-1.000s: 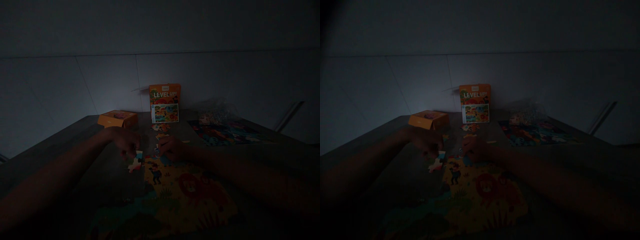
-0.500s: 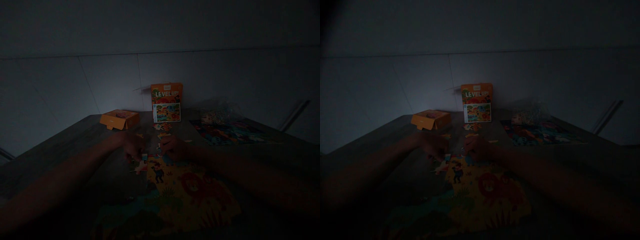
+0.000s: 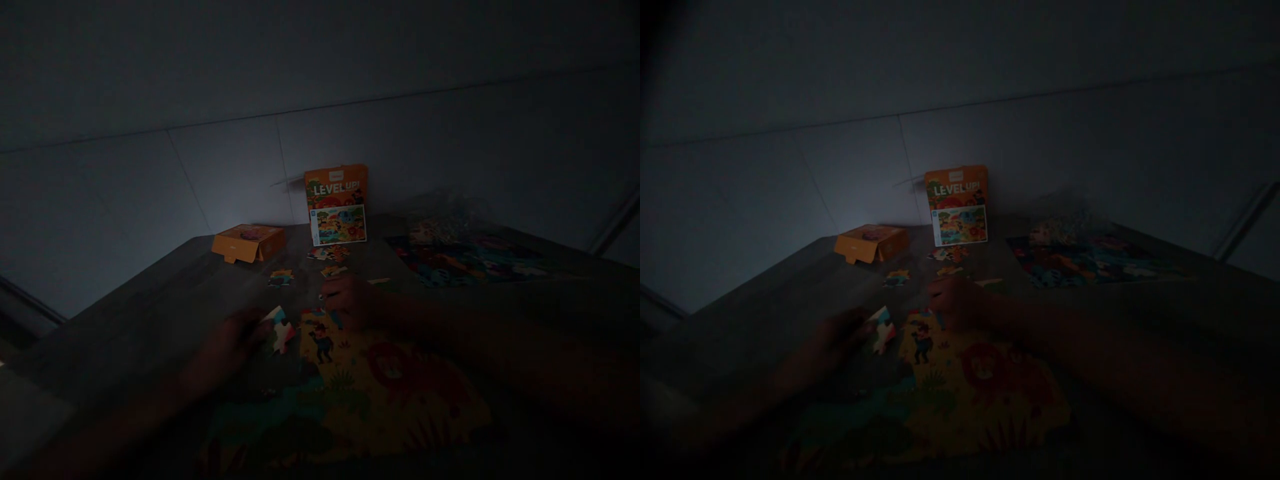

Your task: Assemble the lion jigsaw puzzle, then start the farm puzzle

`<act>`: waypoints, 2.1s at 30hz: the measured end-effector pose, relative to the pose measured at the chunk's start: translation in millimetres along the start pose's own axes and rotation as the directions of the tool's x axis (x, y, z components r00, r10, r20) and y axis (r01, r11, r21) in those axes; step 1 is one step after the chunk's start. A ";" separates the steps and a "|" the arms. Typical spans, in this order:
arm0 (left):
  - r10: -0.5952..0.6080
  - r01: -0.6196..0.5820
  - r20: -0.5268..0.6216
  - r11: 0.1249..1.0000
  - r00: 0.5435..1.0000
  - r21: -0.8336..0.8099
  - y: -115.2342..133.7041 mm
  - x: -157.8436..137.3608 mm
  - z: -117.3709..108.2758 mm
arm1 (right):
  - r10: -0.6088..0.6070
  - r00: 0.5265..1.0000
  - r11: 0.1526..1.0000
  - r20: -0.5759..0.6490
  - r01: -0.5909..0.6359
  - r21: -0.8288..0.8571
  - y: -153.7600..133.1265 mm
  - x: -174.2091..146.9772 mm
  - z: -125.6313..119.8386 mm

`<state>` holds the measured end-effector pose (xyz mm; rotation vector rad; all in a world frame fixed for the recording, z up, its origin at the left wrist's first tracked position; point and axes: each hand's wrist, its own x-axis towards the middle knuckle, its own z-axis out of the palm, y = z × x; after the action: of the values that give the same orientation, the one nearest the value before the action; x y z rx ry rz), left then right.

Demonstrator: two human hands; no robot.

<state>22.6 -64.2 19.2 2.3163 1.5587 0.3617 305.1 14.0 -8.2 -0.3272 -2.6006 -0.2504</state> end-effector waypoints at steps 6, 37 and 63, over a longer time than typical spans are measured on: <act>0.156 -0.165 -0.144 0.985 0.977 -0.057 -15.9 -0.5 -0.8 | -0.005 0.999 1.000 0.049 0.005 -0.011 1.6 0.6 -6.7; 0.452 -0.459 0.081 0.870 0.888 0.178 -28.7 -2.8 -16.3 | 0.899 0.268 0.386 -0.345 -0.858 0.340 49.9 -13.8 -20.2; 0.716 -0.766 0.275 0.619 0.642 0.176 -1.6 -25.1 12.8 | 0.718 0.695 0.681 0.033 -0.693 -0.236 34.2 -17.1 -4.1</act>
<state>16.9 -88.6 6.1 3.0455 0.4828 0.0989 330.8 42.5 -9.3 -1.4306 -2.3380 -0.2198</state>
